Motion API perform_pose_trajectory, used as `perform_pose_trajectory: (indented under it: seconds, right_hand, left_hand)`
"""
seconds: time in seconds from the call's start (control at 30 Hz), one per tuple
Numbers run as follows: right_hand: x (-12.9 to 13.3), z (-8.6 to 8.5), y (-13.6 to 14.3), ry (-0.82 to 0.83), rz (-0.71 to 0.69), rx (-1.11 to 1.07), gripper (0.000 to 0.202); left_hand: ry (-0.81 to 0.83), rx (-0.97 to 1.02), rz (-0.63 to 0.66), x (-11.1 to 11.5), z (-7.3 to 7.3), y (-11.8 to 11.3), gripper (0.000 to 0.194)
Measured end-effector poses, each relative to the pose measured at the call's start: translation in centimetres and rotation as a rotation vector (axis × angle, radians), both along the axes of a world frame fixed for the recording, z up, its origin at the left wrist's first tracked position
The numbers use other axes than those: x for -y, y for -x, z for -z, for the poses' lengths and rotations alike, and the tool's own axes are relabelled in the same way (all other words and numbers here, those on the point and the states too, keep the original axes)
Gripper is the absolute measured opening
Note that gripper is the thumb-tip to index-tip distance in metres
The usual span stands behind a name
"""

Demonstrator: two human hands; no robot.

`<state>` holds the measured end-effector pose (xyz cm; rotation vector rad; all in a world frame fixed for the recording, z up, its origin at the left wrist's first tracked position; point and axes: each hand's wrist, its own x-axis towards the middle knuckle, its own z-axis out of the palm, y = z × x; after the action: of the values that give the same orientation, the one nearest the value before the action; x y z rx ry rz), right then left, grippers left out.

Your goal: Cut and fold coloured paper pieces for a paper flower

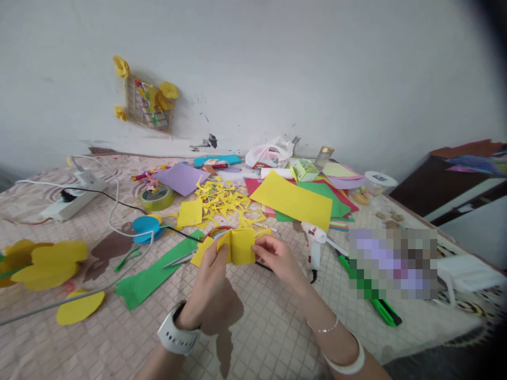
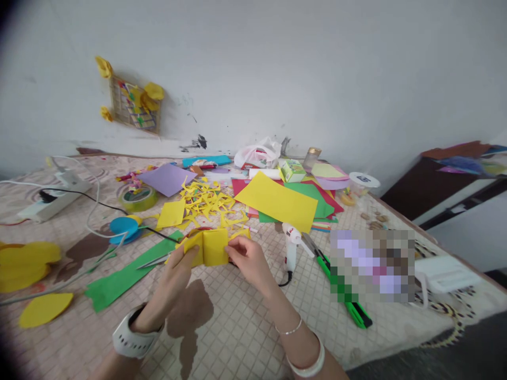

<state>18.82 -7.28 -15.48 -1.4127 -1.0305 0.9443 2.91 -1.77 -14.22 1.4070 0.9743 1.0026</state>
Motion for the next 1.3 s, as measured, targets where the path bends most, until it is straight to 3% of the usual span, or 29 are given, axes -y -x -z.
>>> perform_pose_trajectory:
  seconds: [0.2, 0.4, 0.53, 0.6, 0.67, 0.73, 0.8, 1.0, 1.2, 1.3]
  right_hand:
    - [-0.1, -0.6, -1.6, 0.003, 0.012, 0.022, 0.02]
    - [0.4, -0.7, 0.2, -0.023, -0.086, 0.116, 0.029]
    - [0.5, -0.1, 1.4, -0.035, -0.064, 0.245, 0.048]
    - [0.4, 0.1, 1.3, -0.062, -0.061, 0.288, 0.044]
    - [0.4, -0.1, 0.7, -0.091, -0.083, 0.309, 0.027]
    - [0.4, -0.4, -0.2, -0.104, -0.1, 0.302, 0.011]
    - [0.4, -0.6, -1.5, -0.101, -0.059, 0.271, 0.009]
    - [0.8, -0.5, -5.1, -0.059, 0.255, 0.265, 0.031]
    - [1.1, 0.3, -5.7, 0.059, 0.102, 0.393, 0.018]
    - [1.2, -0.1, -5.1, 0.012, 0.134, 0.457, 0.011]
  left_hand:
    - [-0.087, -0.047, -0.003, -1.8, -1.0, 0.9, 0.025]
    - [-0.106, -0.069, 0.05, -0.6, 0.0, -0.1, 0.018]
    - [-0.084, -0.044, 0.081, 0.2, 0.7, -0.8, 0.015]
    - [-0.069, -0.028, 0.079, 0.2, 0.8, -0.8, 0.015]
    - [-0.047, -0.014, 0.066, 0.0, 0.7, -0.7, 0.014]
    - [-0.015, 0.009, 0.044, -0.2, 0.4, -0.5, 0.011]
    - [0.033, 0.05, 0.011, -0.4, 0.2, -0.4, 0.01]
    - [0.269, 0.243, -0.071, -0.6, -0.6, 0.0, 0.03]
    - [0.479, 0.387, 0.022, -0.6, -1.9, 0.3, 0.026]
    - [0.528, 0.426, 0.061, -0.5, -2.0, 0.3, 0.022]
